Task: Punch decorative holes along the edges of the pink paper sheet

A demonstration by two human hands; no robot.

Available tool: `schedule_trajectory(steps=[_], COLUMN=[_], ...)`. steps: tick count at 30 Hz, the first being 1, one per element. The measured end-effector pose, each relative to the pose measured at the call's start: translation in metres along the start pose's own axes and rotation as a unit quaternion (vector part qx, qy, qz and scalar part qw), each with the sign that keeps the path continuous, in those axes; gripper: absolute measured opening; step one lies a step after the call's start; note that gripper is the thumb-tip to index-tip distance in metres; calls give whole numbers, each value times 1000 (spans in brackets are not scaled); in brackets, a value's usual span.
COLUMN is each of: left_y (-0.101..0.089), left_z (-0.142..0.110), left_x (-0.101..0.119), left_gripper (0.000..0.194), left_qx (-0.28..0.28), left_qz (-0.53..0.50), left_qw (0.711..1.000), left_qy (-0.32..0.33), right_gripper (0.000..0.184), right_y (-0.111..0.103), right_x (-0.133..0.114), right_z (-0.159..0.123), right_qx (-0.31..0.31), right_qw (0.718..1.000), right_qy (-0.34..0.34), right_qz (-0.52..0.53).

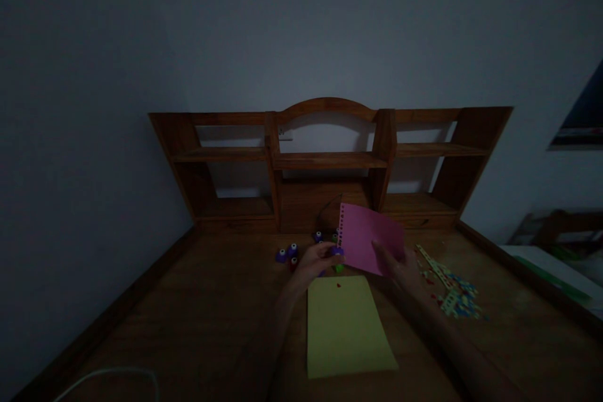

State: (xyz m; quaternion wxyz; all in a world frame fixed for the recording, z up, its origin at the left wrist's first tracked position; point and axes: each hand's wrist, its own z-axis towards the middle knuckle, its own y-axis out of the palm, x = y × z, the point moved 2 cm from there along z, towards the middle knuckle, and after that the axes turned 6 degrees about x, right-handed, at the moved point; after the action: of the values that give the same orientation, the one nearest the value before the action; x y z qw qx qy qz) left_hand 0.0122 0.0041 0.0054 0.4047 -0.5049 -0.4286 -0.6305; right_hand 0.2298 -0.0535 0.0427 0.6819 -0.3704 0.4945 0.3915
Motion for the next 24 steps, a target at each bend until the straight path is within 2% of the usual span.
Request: schedule_trajectory(steps=[6, 12, 16, 19, 24], left_y=[-1, -2, -3, -3, -2], left_z=[-1, 0, 1, 2, -2], left_x=[2, -1, -3, -2, 0], left_gripper=[33, 36, 40, 37, 32], left_qx=[5, -7, 4, 4, -4], left_qz=[5, -23, -12, 0, -13], left_qw=[1000, 1000, 1000, 1000, 1000], left_qy=[20, 17, 4, 13, 8], right_gripper=[52, 53, 54, 56, 53], right_y=[1, 0, 1, 3, 2], right_x=[-1, -3, -4, -1, -2], right_z=[-2, -1, -3, -3, -4], right_qx=[-9, 2, -6, -14, -6], right_qw=[999, 1000, 999, 998, 999], right_qy=[17, 16, 17, 30, 27], right_qz=[33, 8, 36, 55, 31])
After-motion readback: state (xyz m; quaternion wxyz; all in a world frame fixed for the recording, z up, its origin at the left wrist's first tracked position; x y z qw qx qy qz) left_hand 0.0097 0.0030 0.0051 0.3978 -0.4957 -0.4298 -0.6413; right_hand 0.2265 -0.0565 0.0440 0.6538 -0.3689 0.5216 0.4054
